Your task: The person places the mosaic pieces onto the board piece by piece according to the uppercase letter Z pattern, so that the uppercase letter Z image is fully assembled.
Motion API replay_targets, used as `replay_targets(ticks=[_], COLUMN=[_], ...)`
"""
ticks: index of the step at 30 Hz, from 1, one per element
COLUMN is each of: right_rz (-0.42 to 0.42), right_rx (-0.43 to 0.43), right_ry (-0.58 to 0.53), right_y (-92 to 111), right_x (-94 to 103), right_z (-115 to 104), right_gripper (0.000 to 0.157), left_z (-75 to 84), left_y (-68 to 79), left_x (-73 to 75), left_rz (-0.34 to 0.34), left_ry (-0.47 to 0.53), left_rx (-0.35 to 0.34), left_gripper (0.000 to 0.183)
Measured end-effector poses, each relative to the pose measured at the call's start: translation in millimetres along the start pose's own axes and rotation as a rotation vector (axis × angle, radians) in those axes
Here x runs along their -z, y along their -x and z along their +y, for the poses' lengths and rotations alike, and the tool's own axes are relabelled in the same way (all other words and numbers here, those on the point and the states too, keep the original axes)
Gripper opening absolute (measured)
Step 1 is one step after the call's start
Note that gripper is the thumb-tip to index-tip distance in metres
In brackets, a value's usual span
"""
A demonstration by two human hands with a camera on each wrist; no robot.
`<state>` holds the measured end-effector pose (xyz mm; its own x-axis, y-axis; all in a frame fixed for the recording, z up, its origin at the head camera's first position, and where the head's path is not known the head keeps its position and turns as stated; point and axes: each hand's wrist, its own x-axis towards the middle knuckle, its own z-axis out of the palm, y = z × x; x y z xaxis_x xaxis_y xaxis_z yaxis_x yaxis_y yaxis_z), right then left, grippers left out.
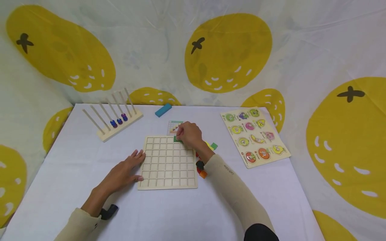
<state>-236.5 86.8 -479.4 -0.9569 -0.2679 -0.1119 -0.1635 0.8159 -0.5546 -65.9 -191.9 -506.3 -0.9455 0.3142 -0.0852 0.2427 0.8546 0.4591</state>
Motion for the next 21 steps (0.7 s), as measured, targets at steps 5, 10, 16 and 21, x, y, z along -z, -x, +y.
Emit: replay_targets(ticks=[5, 10, 16, 21], right_rz=[-0.019, -0.020, 0.008, 0.015], right_rx=[-0.002, 0.020, 0.040, 0.025], right_ry=[0.030, 0.007, -0.044, -0.058], right_y=[0, 1, 6, 13], right_x=[-4.0, -1.7, 18.0, 36.9], right_z=[1, 3, 19, 39], right_gripper=[0.017, 0.012, 0.007, 0.008], left_z=[0.8, 0.4, -0.6, -0.8], left_y=[-0.4, -0.6, -0.7, 0.4], left_x=[0.6, 0.1, -1.5, -1.2], left_rz=[-0.002, -0.002, -0.005, 0.003], left_ry=[0.005, 0.005, -0.004, -0.009], left_rx=[0.000, 0.006, 0.012, 0.002], left_gripper=[0.102, 0.103, 0.103, 0.102])
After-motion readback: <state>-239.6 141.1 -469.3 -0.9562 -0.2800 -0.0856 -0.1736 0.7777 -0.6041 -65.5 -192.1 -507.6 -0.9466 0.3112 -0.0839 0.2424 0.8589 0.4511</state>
